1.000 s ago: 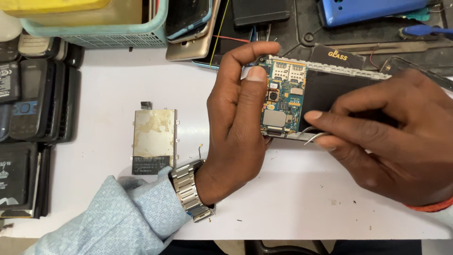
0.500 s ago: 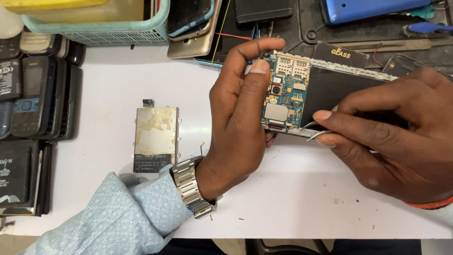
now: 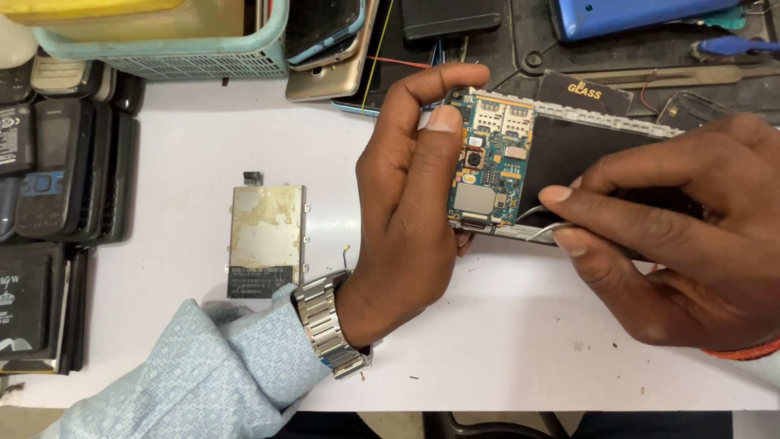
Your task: The person uses tweezers to disconnect a ribbon cable from the motherboard and then removes the motherboard from the smartphone chassis. The motherboard is placed on the table while the chassis remains in hand.
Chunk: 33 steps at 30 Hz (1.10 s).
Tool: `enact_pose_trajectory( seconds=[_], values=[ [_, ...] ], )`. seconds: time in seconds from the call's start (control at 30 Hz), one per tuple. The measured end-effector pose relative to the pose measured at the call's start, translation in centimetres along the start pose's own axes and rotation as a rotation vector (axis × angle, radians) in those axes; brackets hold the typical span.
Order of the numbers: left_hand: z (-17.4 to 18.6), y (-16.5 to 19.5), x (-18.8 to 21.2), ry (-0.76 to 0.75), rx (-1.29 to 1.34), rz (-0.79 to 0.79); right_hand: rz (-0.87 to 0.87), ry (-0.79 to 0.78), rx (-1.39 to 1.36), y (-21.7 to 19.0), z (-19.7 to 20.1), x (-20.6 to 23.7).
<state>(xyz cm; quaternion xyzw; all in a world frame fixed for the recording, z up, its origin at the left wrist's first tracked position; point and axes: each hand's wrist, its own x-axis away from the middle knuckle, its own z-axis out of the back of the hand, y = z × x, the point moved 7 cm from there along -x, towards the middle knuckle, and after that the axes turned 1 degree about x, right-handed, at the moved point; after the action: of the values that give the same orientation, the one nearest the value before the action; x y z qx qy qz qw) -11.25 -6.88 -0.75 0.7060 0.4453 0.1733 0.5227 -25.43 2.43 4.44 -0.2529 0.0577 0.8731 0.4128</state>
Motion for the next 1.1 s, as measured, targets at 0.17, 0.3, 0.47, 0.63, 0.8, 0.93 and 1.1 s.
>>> enact_pose_trajectory(
  seconds=[0.17,0.3,0.47,0.63,0.8,0.93,1.1],
  values=[
    [-0.1,0.4,0.1,-0.021,-0.005,-0.039,0.012,0.025,-0.069,0.1,0.2,0.1],
    [-0.2,0.4,0.1,-0.028,-0.019,-0.055,0.035,0.054,-0.115,0.2,0.3,-0.1],
    [-0.3,0.2,0.2,-0.029,-0.015,-0.045,0.027,0.069,-0.032,-0.6,0.5,-0.1],
    [-0.1,-0.1,0.1,-0.02,0.029,-0.042,0.001,0.036,-0.053,-0.9,0.5,-0.3],
    [0.0,-0.2,-0.3,0.011,-0.035,-0.025,-0.228,0.055,-0.162,0.5,0.0,-0.2],
    [0.1,-0.4,-0.4,0.034,-0.018,0.091,-0.429,0.202,-0.168,0.0,0.3,0.9],
    [0.3,-0.7,-0.8,0.053,0.007,0.173,-0.501,0.106,-0.146,0.1,0.2,0.5]
  ],
)
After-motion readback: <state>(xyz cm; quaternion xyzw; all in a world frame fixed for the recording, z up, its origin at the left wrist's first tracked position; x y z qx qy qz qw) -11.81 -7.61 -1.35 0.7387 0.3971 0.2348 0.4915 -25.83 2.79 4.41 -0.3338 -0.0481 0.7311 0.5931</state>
